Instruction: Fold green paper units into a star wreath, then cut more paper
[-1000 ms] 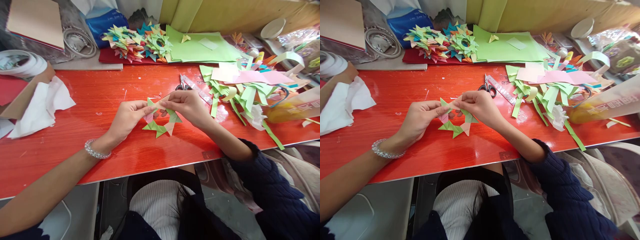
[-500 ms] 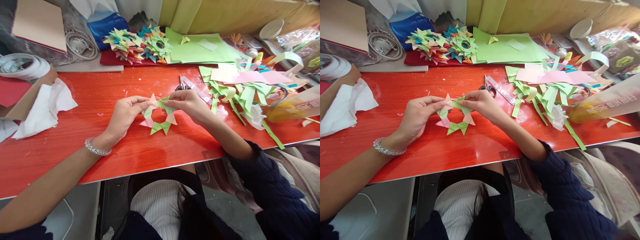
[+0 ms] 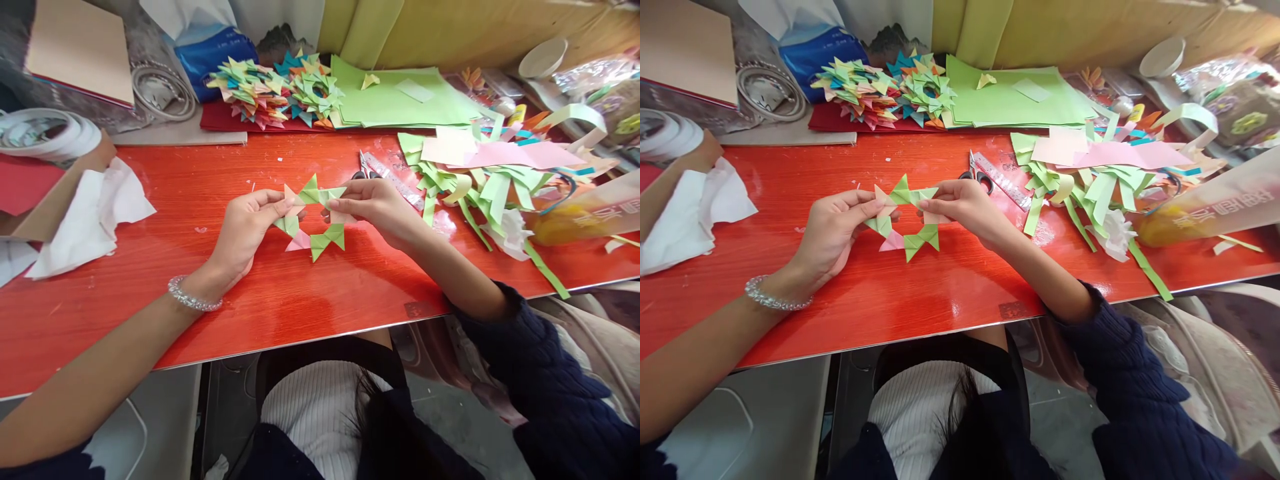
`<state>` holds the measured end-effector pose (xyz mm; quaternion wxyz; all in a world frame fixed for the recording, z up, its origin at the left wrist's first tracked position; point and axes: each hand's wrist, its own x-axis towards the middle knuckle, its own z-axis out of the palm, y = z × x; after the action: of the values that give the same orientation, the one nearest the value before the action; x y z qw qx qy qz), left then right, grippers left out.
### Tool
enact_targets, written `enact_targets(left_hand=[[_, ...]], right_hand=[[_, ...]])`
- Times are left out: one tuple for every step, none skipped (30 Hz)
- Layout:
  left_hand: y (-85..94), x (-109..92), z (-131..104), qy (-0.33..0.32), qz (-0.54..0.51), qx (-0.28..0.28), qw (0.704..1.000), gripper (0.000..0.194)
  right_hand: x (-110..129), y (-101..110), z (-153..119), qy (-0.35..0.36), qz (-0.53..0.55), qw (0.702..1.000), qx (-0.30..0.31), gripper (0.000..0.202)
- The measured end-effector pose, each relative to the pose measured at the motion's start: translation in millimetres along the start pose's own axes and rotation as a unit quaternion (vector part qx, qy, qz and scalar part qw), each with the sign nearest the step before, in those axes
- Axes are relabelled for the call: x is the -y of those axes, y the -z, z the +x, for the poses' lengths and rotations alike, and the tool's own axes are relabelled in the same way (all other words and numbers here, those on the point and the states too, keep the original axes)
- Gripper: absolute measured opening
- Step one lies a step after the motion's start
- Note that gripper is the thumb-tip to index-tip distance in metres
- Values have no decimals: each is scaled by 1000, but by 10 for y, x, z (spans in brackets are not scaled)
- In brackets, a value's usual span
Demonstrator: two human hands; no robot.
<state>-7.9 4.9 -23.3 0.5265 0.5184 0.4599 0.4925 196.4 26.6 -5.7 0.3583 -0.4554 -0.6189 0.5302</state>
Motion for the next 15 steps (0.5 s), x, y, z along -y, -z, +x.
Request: enact_targets(left_hand=[[0,-8,0,7,-4,8,1000,15],[-1,-16,-3,15,-5,19,1000,15],[-2,-22,-8,21,-2,31,999,16],[-4,-25,-14,27,6,44,999,17],[-5,-24,-20,34,19,55,998,18],[-4,-20,-26,40,35,64,997,18],[-3,-13,-32,44,51,70,995,18],[0,-5,-37,48,66,75,994,19],[2,3,-40,51,77,79,993,20],[3,10,-42,52,83,82,992,21],[2,14,-43,51,85,83,992,22],[-1,16,-42,48,82,82,992,21],[-5,16,-40,41,72,75,994,20],[-9,15,-35,33,57,62,996,18],[-12,12,-29,25,38,45,998,17]], right_hand=[[5,8,2,-5,-9,1000,0,32],[8,12,2,-9,-18,1000,6,32],[10,12,-1,-11,-26,999,19,32],[11,8,-7,-12,-32,999,36,32],[12,-1,-15,-13,-41,998,52,31],[12,-13,-24,-14,-53,996,63,31],[11,-27,-33,-15,-66,995,68,31],[10,-42,-41,-14,-79,995,67,31],[7,-55,-46,-14,-88,994,65,31],[4,-66,-49,-15,-90,994,66,30],[0,-73,-49,-17,-82,994,69,30],[-3,-75,-45,-20,-67,995,70,28],[-6,-73,-38,-22,-45,996,68,27],[-7,-67,-30,-25,-20,998,61,25],[-6,-58,-21,-28,4,998,52,24]])
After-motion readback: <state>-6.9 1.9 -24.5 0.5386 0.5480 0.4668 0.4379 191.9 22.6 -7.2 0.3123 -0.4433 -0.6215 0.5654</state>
